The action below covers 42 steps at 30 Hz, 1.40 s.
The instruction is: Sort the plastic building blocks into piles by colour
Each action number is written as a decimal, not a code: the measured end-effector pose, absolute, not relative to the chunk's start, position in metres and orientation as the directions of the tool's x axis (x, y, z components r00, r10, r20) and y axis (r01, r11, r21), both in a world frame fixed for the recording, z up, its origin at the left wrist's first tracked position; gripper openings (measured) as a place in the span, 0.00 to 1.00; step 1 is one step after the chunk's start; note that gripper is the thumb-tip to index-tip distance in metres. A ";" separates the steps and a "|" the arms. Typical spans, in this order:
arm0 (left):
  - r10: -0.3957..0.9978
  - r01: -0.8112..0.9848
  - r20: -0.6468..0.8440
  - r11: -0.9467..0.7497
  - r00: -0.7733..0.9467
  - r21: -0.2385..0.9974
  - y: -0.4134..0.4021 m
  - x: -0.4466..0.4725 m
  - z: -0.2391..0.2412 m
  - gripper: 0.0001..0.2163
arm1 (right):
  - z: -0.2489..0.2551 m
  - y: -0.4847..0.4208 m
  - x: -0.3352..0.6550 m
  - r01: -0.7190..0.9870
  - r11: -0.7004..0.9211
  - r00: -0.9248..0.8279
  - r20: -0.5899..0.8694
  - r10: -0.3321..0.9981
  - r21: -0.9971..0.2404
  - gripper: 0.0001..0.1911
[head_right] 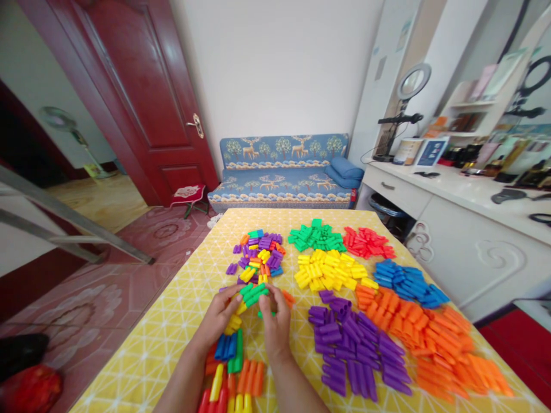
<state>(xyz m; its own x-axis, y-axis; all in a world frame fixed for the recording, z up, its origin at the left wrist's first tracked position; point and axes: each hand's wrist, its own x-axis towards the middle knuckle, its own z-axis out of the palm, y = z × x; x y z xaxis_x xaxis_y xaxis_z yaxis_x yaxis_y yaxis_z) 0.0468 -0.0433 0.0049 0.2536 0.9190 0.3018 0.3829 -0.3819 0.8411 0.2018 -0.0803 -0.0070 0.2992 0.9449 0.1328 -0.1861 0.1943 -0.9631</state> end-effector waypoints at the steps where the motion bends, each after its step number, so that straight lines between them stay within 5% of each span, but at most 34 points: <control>1: 0.911 0.381 0.312 -0.399 0.271 0.834 -0.043 0.047 0.005 0.18 | -0.008 -0.079 0.201 -0.183 0.177 0.298 0.117 0.947 -0.967 0.21; 10: 0.896 0.401 0.293 -0.416 0.333 0.816 -0.042 0.047 0.003 0.17 | -0.014 -0.079 0.207 -0.243 0.105 0.415 -0.005 0.910 -0.964 0.16; 16: 0.890 0.417 0.301 -0.431 0.343 0.800 -0.043 0.048 0.004 0.18 | -0.009 -0.079 0.205 -0.036 0.221 0.337 0.196 0.921 -0.975 0.14; 20: 0.889 0.450 0.296 -0.436 0.348 0.779 -0.042 0.048 0.001 0.15 | -0.010 -0.074 0.203 0.046 0.165 0.325 0.171 0.930 -0.985 0.14; 26: 0.922 0.456 0.291 -0.381 0.255 0.804 -0.041 0.046 -0.005 0.15 | -0.016 -0.075 0.205 -0.136 0.106 0.466 0.031 0.884 -0.985 0.19; 38: 0.896 0.440 0.379 -0.443 0.231 0.781 -0.042 0.044 0.007 0.13 | -0.016 -0.078 0.203 0.208 0.306 0.419 0.367 0.830 -0.929 0.10; 42: 0.904 0.369 0.403 -0.426 0.143 0.826 -0.043 0.043 0.010 0.12 | -0.013 -0.081 0.200 0.178 0.315 0.365 0.360 0.859 -0.932 0.09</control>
<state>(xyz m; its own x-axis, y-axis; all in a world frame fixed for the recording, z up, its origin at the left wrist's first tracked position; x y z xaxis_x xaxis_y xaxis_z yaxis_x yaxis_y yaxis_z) 0.0429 -0.0434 0.0104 0.1427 0.9041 0.4029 0.3687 -0.4263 0.8260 0.2003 -0.0806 -0.0133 0.3650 0.8587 0.3598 0.1780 0.3149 -0.9323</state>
